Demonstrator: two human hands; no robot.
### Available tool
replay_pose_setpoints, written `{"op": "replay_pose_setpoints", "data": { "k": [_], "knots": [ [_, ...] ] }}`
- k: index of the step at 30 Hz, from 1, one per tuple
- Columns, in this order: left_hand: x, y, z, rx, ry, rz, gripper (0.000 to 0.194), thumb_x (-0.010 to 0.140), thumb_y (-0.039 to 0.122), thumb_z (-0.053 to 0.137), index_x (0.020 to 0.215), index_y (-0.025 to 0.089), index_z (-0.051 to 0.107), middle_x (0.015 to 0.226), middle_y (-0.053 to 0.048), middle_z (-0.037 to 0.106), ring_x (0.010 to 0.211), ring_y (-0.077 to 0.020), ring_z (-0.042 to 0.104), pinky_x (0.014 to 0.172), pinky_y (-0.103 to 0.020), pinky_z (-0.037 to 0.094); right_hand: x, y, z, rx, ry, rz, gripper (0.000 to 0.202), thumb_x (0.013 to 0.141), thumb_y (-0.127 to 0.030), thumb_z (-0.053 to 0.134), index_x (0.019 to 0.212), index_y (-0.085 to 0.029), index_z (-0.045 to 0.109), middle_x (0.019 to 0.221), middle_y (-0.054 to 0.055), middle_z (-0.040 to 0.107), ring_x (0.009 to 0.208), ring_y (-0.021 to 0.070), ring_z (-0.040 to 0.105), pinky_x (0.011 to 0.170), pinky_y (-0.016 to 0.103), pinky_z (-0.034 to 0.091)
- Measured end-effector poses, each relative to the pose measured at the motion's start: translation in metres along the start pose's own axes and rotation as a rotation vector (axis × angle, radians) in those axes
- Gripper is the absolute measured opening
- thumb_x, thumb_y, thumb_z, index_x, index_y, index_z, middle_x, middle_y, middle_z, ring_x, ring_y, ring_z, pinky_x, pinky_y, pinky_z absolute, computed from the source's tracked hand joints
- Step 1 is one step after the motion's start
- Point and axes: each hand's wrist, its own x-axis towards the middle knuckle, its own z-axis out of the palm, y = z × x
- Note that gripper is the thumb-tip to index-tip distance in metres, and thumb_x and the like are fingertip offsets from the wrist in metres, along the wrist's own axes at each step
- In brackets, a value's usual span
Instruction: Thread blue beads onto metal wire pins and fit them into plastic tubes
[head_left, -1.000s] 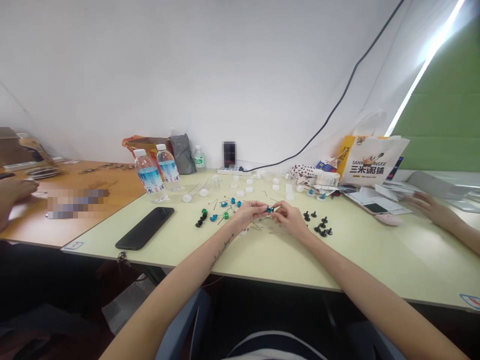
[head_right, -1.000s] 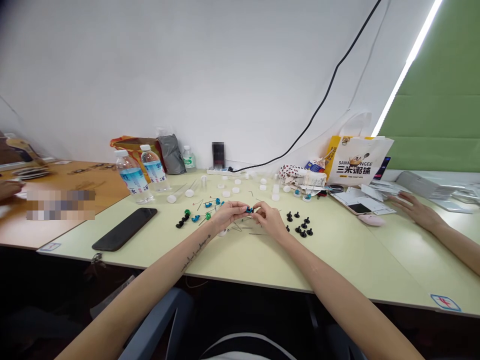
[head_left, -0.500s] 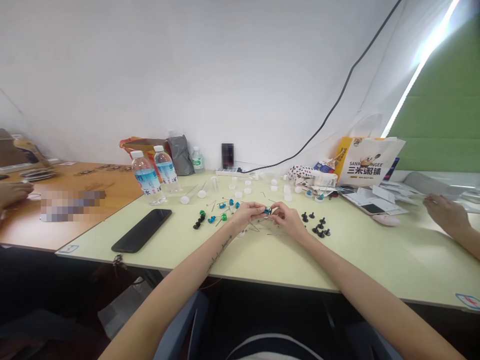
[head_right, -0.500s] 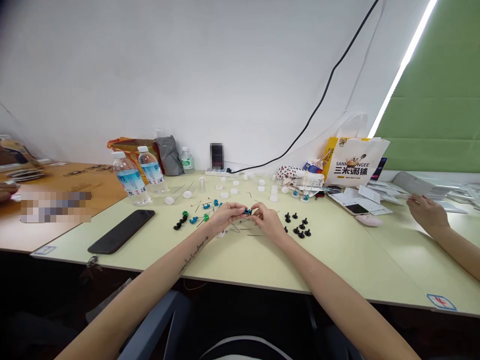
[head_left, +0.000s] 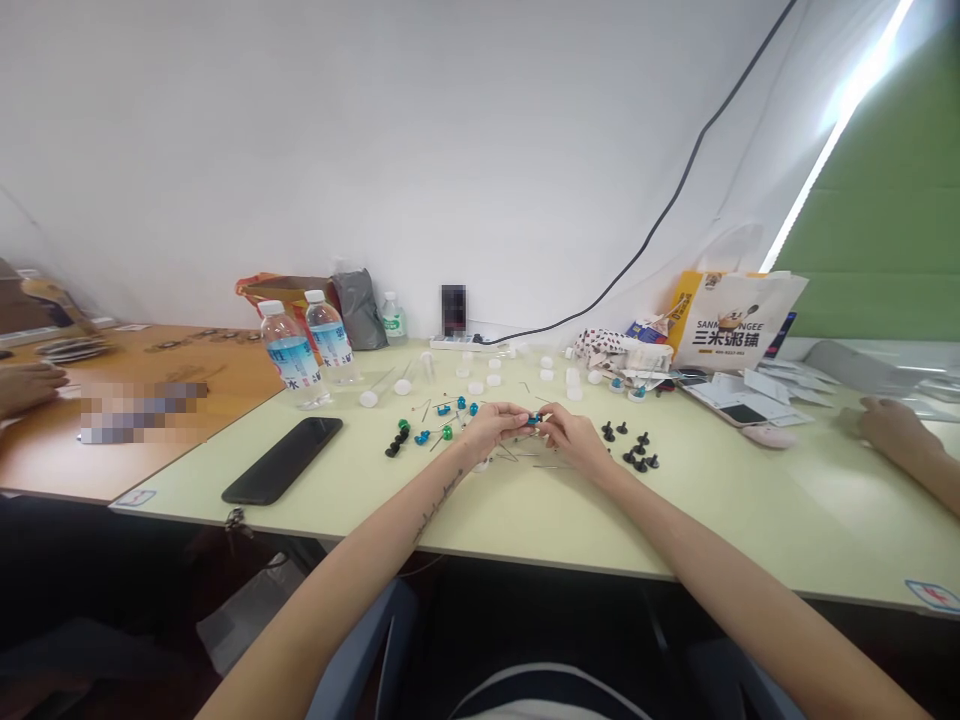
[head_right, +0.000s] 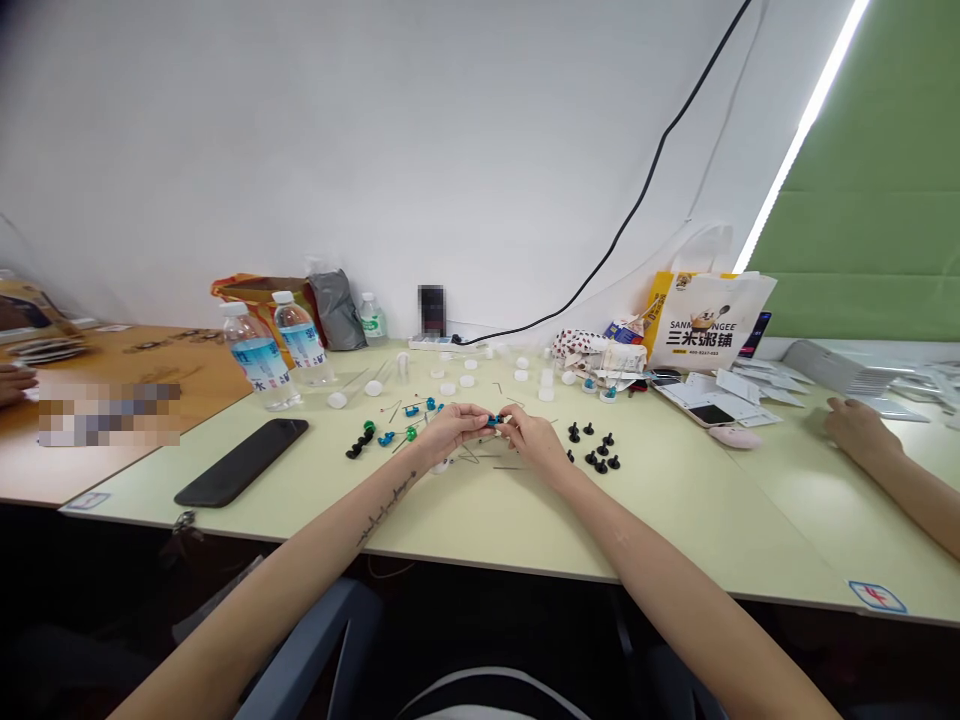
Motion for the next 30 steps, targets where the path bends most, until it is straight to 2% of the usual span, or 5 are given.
{"op": "replay_pose_setpoints", "data": {
  "k": [9, 17, 25, 30],
  "knots": [
    [0.002, -0.005, -0.001, 0.112, 0.033, 0.093, 0.031, 0.062, 0.028, 0.075, 0.082, 0.008, 0.064, 0.077, -0.008, 0.069, 0.073, -0.0153, 0.066, 0.083, -0.032, 0.048, 0.0, -0.001, 0.001, -0.057, -0.033, 0.033, 0.018, 0.09, -0.036, 0.035, 0.092, -0.022, 0.047, 0.073, -0.002, 0.065, 0.058, 0.0116, 0.059, 0.059, 0.024, 0.043],
    [-0.001, 0.002, 0.009, 0.218, 0.086, 0.184, 0.034, 0.061, 0.034, 0.075, 0.083, 0.009, 0.065, 0.079, -0.01, 0.069, 0.073, -0.018, 0.065, 0.079, -0.035, 0.05, -0.001, -0.004, -0.001, 0.042, -0.054, 0.087, 0.018, 0.09, -0.036, 0.035, 0.093, -0.023, 0.046, 0.073, -0.003, 0.065, 0.057, 0.0112, 0.06, 0.061, 0.025, 0.044],
    [-0.001, 0.004, 0.012, 0.37, 0.133, 0.225, 0.03, 0.058, 0.029, 0.075, 0.08, 0.011, 0.065, 0.072, -0.007, 0.068, 0.069, -0.0163, 0.063, 0.071, -0.029, 0.05, -0.001, -0.004, 0.0, 0.1, -0.052, 0.109, 0.023, 0.091, -0.04, 0.032, 0.094, -0.022, 0.046, 0.072, -0.002, 0.065, 0.056, 0.0118, 0.059, 0.058, 0.025, 0.044],
    [-0.005, 0.007, 0.017, 0.4, 0.115, 0.27, 0.029, 0.062, 0.032, 0.073, 0.08, 0.011, 0.065, 0.072, -0.007, 0.067, 0.069, -0.0157, 0.062, 0.069, -0.028, 0.05, -0.003, -0.004, 0.001, 0.105, -0.06, 0.092, 0.028, 0.092, -0.042, 0.026, 0.095, -0.022, 0.045, 0.073, -0.001, 0.064, 0.058, 0.0123, 0.06, 0.058, 0.025, 0.044]
  ]
}}
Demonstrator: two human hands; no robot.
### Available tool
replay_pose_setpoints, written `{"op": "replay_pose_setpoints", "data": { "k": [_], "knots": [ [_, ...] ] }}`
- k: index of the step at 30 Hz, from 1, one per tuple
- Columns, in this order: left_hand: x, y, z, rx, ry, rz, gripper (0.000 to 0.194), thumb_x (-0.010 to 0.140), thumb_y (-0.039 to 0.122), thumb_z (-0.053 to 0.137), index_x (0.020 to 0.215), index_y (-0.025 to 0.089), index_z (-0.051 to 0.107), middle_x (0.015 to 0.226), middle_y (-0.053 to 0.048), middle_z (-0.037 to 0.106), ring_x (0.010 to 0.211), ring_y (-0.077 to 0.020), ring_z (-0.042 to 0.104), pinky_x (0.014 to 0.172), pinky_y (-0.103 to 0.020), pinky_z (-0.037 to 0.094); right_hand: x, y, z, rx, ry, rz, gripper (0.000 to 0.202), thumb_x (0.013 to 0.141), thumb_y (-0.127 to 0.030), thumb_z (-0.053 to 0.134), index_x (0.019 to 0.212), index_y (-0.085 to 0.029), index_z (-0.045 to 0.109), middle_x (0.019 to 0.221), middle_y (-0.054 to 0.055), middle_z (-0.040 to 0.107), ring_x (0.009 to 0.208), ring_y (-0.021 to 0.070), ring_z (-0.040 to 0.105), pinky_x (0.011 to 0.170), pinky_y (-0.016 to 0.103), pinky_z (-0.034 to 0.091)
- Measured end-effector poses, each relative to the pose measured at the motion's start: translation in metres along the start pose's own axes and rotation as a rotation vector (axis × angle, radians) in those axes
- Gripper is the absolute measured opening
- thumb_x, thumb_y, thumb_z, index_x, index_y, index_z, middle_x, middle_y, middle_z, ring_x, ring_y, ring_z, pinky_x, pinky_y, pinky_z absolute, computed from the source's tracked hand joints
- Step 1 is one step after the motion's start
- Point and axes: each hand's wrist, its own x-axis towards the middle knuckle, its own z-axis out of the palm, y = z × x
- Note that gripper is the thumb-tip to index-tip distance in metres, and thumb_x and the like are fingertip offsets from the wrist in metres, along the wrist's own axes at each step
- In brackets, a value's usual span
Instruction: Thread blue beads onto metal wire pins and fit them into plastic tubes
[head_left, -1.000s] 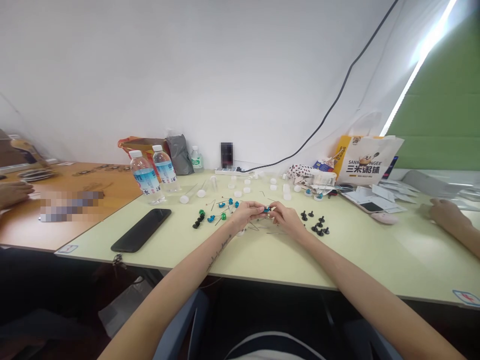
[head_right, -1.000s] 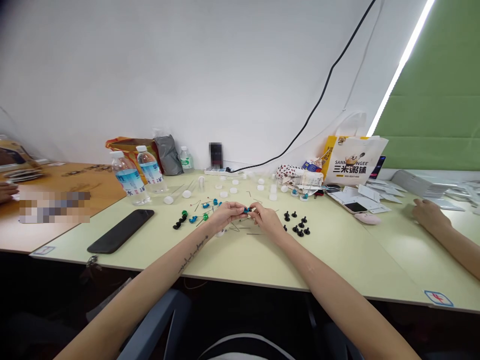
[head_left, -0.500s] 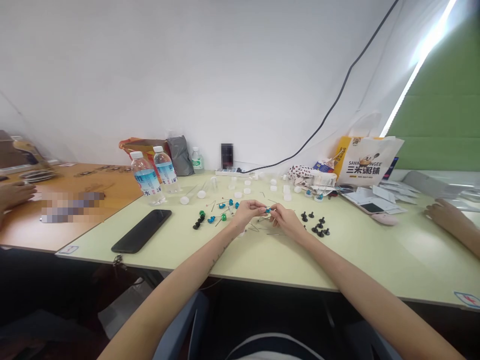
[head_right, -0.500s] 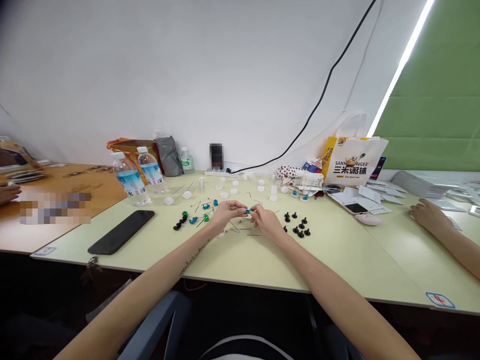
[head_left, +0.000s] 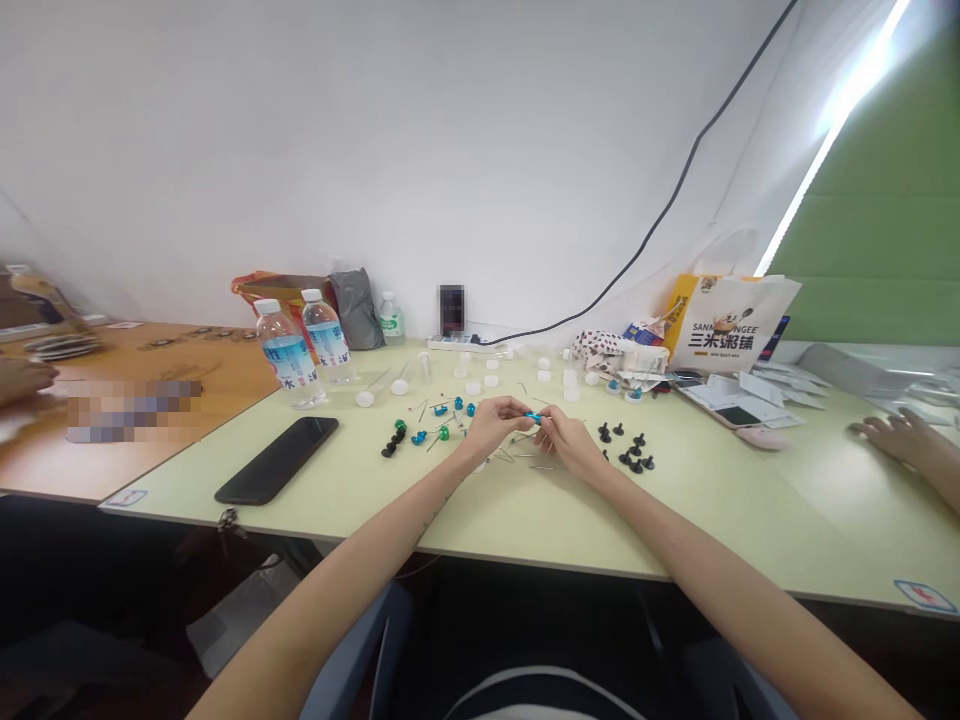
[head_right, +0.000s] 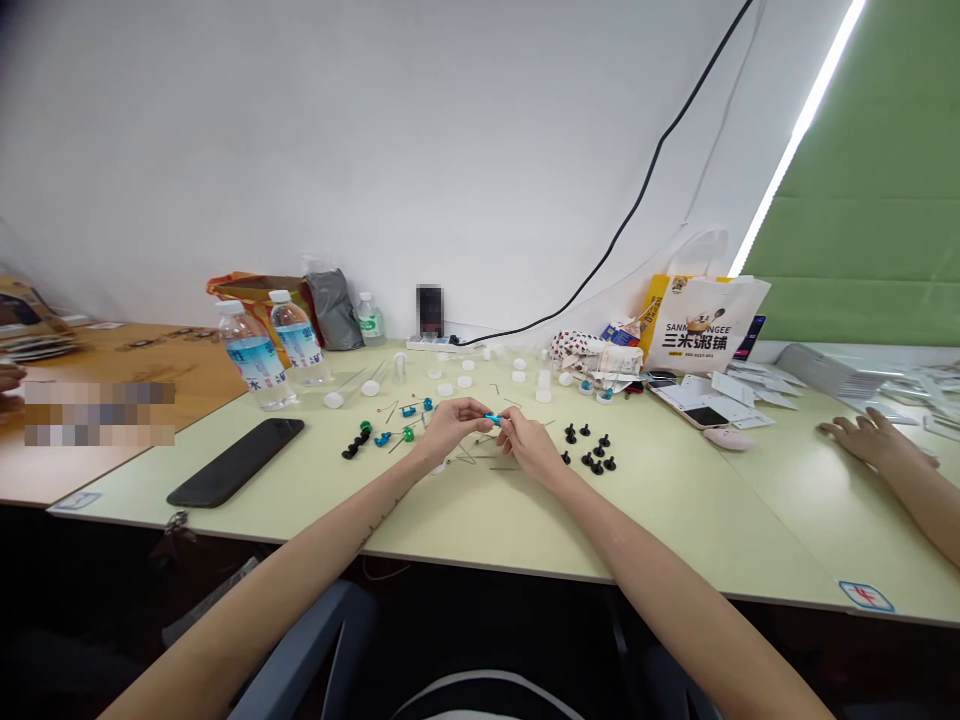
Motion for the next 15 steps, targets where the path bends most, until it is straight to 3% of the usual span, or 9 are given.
{"op": "replay_pose_setpoints", "data": {
  "k": [10, 15],
  "knots": [
    [-0.006, 0.007, 0.002, 0.094, 0.001, 0.109, 0.031, 0.066, 0.038, 0.068, 0.084, 0.012, 0.065, 0.079, -0.007, 0.067, 0.073, -0.0174, 0.063, 0.068, -0.028, 0.05, 0.0, -0.003, -0.003, 0.055, 0.004, -0.048, 0.029, 0.093, -0.043, 0.025, 0.094, -0.022, 0.046, 0.075, -0.001, 0.064, 0.063, 0.0123, 0.06, 0.055, 0.023, 0.043],
    [-0.002, 0.022, -0.009, 0.083, 0.07, 0.141, 0.03, 0.068, 0.035, 0.067, 0.088, 0.012, 0.064, 0.083, -0.009, 0.067, 0.078, -0.0178, 0.063, 0.075, -0.029, 0.05, 0.003, -0.001, -0.006, -0.126, 0.028, -0.113, 0.016, 0.09, -0.03, 0.039, 0.087, -0.021, 0.053, 0.073, -0.001, 0.063, 0.065, 0.0124, 0.058, 0.063, 0.025, 0.042]
  ]
}}
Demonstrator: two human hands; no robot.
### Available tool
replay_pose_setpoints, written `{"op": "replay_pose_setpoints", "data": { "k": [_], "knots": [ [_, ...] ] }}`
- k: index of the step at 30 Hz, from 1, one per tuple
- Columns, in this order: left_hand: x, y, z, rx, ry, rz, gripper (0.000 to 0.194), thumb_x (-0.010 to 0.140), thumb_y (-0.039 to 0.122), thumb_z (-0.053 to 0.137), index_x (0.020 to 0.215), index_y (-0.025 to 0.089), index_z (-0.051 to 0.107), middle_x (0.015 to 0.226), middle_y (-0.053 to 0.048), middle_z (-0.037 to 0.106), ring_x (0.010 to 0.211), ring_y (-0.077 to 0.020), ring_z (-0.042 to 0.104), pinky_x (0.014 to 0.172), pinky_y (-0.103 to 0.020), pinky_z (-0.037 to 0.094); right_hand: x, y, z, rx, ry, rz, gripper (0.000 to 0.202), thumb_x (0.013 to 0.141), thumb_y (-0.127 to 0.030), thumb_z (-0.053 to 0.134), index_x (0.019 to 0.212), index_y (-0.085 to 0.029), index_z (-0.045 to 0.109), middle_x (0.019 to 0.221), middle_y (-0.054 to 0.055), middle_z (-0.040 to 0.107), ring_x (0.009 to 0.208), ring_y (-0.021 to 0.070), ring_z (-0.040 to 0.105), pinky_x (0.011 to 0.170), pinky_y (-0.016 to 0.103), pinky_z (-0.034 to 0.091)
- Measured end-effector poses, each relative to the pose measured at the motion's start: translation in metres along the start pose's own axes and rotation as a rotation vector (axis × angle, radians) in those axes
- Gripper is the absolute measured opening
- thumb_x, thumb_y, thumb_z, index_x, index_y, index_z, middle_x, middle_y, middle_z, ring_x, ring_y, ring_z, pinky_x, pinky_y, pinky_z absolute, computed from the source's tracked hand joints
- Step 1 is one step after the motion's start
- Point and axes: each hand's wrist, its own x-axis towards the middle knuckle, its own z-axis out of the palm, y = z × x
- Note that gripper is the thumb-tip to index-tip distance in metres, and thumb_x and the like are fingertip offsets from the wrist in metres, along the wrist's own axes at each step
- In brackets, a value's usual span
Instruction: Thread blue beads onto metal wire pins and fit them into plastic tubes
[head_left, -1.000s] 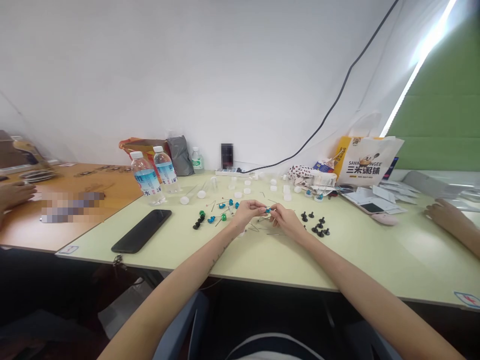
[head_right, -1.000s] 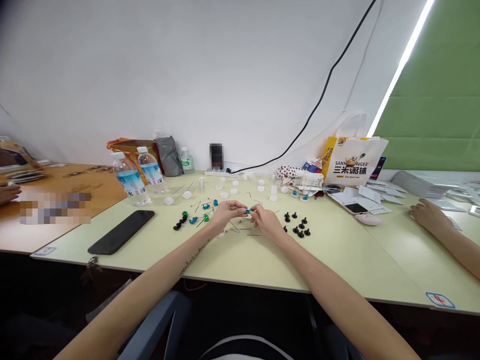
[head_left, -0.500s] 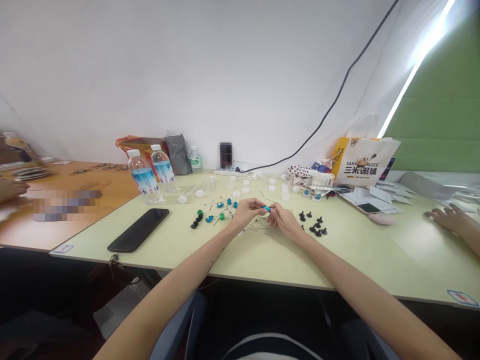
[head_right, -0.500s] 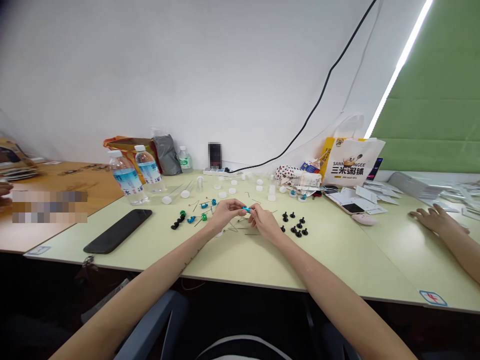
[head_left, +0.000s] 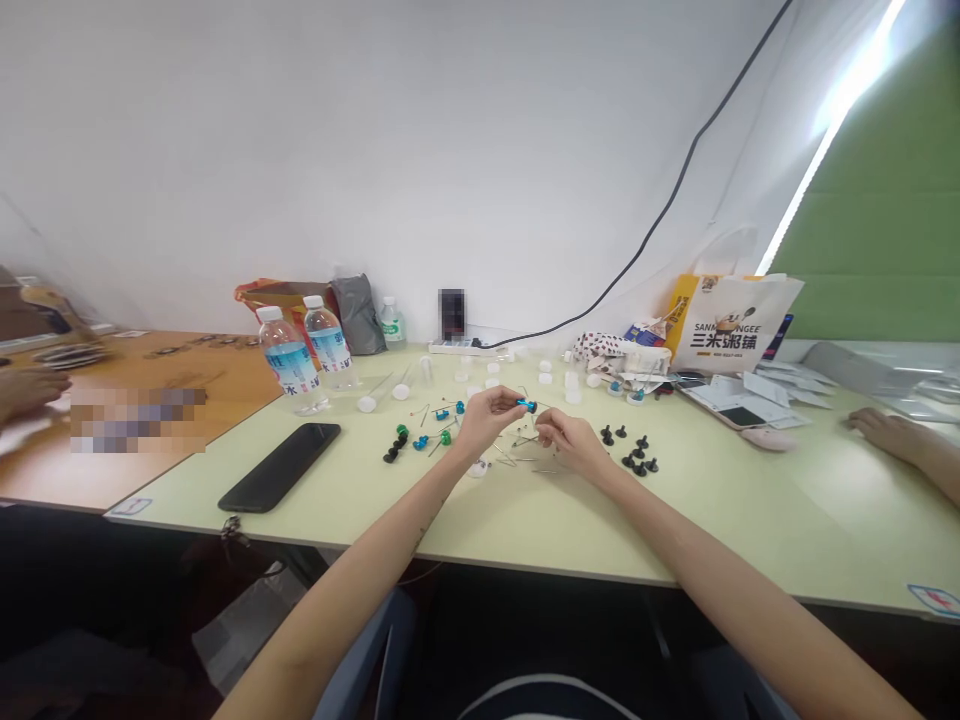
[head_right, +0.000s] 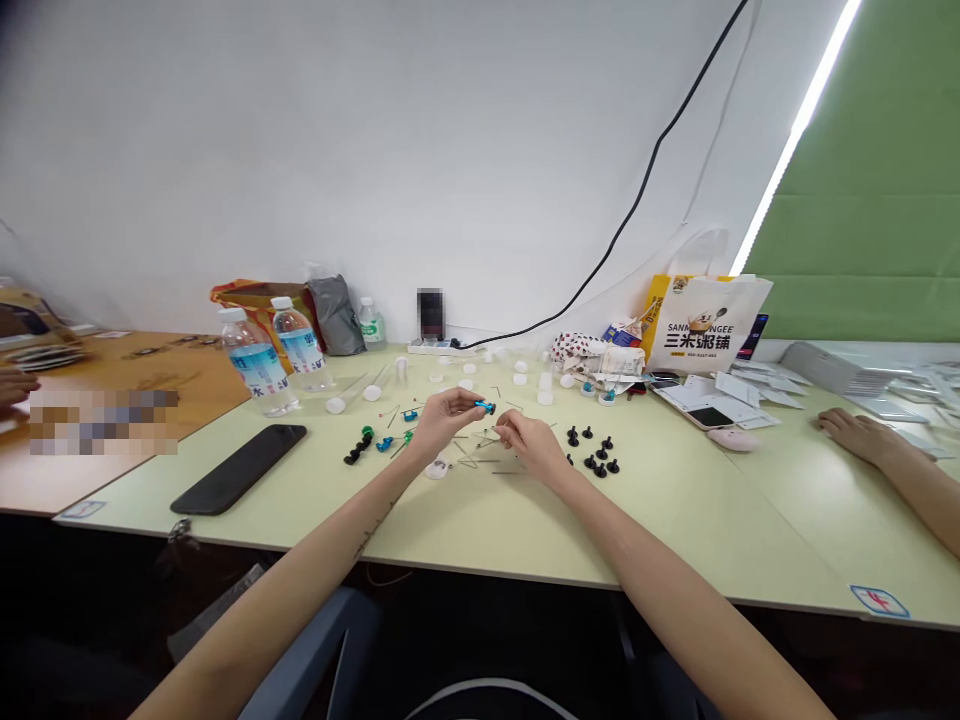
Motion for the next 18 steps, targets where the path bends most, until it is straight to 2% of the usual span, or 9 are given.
{"op": "replay_pose_setpoints", "data": {
  "k": [4, 7, 9, 14, 18],
  "knots": [
    [-0.006, 0.015, -0.016, 0.094, 0.008, -0.091, 0.028, 0.067, 0.032, 0.068, 0.086, 0.012, 0.065, 0.084, -0.01, 0.068, 0.078, -0.0202, 0.064, 0.073, -0.03, 0.05, 0.0, 0.0, 0.004, -0.271, -0.067, -0.184, 0.012, 0.084, -0.016, 0.048, 0.08, -0.019, 0.059, 0.084, 0.004, 0.062, 0.077, 0.0151, 0.058, 0.069, 0.026, 0.042],
    [-0.022, 0.026, -0.025, 0.253, -0.069, -0.107, 0.022, 0.068, 0.029, 0.065, 0.084, 0.014, 0.065, 0.082, -0.009, 0.068, 0.076, -0.0207, 0.064, 0.07, -0.029, 0.05, 0.0, -0.003, 0.012, -0.455, -0.14, -0.321, 0.009, 0.082, -0.015, 0.052, 0.088, -0.017, 0.059, 0.087, 0.006, 0.06, 0.084, 0.0177, 0.056, 0.072, 0.028, 0.041],
    [-0.035, 0.032, -0.026, 0.386, -0.102, -0.1, 0.017, 0.069, 0.027, 0.062, 0.081, 0.016, 0.066, 0.078, -0.007, 0.068, 0.073, -0.0197, 0.064, 0.068, -0.028, 0.048, 0.0, -0.005, 0.017, -0.566, -0.179, -0.363, 0.01, 0.081, -0.016, 0.054, 0.091, -0.016, 0.058, 0.088, 0.006, 0.059, 0.083, 0.0185, 0.056, 0.072, 0.029, 0.041],
    [-0.062, 0.034, -0.014, 0.818, -0.139, -0.06, 0.014, 0.07, 0.017, 0.053, 0.077, 0.019, 0.064, 0.07, -0.005, 0.066, 0.067, -0.0197, 0.06, 0.064, -0.028, 0.041, -0.003, -0.011, 0.024, -0.788, -0.277, -0.361, 0.011, 0.083, -0.007, 0.048, 0.086, -0.016, 0.054, 0.083, 0.006, 0.056, 0.07, 0.0164, 0.055, 0.059, 0.026, 0.039],
    [-0.074, 0.024, 0.0, 0.877, -0.236, -0.038, 0.029, 0.071, 0.013, 0.048, 0.098, 0.019, 0.058, 0.074, -0.004, 0.065, 0.071, -0.0204, 0.059, 0.064, -0.027, 0.038, -0.009, -0.015, 0.021, -0.822, -0.286, -0.359, 0.018, 0.081, 0.0, 0.043, 0.088, -0.015, 0.051, 0.085, 0.008, 0.055, 0.067, 0.0162, 0.055, 0.056, 0.026, 0.038]
  ]
}}
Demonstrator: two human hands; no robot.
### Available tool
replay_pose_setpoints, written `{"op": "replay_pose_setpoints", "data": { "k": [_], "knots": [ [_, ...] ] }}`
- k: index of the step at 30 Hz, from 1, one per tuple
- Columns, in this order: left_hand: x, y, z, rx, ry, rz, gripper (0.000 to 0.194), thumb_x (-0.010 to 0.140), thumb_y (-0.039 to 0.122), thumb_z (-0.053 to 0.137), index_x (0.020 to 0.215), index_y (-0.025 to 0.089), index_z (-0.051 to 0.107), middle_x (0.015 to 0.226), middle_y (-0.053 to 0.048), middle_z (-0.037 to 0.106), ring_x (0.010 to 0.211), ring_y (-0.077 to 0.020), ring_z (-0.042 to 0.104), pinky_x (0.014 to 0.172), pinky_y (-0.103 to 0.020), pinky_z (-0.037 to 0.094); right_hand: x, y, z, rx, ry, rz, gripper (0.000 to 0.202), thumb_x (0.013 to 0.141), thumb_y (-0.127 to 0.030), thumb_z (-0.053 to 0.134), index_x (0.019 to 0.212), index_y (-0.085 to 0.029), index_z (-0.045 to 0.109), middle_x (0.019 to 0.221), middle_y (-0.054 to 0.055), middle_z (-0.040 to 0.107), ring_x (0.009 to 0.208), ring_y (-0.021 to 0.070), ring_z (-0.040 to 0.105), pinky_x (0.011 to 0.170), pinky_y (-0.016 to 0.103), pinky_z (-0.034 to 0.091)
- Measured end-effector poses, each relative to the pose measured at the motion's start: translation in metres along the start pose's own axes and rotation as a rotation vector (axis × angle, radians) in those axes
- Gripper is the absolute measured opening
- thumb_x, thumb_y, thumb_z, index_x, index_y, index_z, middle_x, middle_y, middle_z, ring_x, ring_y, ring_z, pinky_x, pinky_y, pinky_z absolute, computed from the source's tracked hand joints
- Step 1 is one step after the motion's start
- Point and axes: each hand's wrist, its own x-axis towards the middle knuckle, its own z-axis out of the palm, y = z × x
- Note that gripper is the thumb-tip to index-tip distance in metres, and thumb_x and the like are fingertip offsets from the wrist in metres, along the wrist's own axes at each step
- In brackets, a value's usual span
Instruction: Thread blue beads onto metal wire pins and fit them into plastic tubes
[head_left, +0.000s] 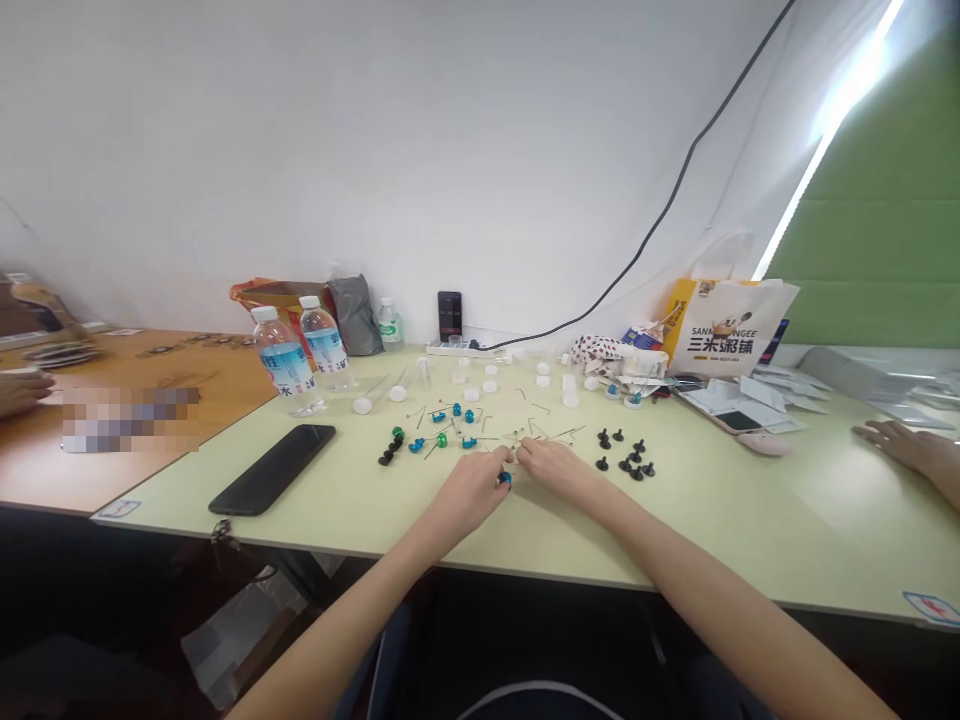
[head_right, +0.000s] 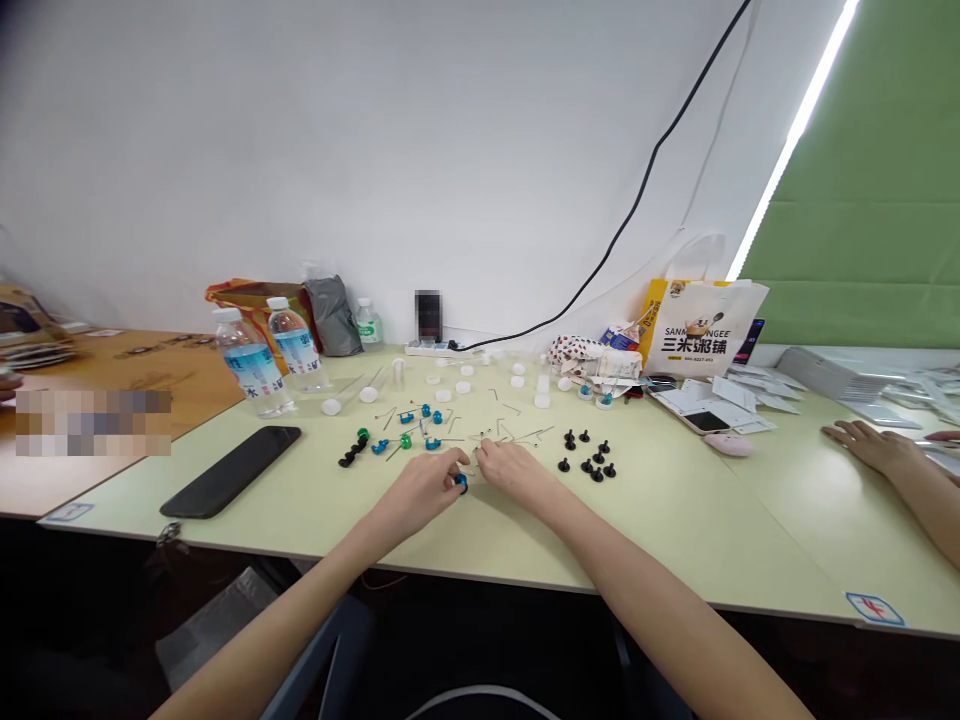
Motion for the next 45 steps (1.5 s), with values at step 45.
{"op": "replay_pose_setpoints", "data": {
  "k": [45],
  "knots": [
    [-0.009, -0.02, 0.017, 0.047, 0.338, 0.003, 0.026, 0.08, 0.006, 0.045, 0.101, 0.017, 0.055, 0.102, -0.006, 0.061, 0.11, -0.0228, 0.044, 0.093, -0.038, 0.037, -0.004, 0.015, -0.007, 0.471, 0.147, 0.408, 0.017, 0.087, -0.022, 0.039, 0.077, -0.02, 0.053, 0.074, 0.001, 0.061, 0.063, 0.0128, 0.052, 0.058, 0.023, 0.032]
  ]
}}
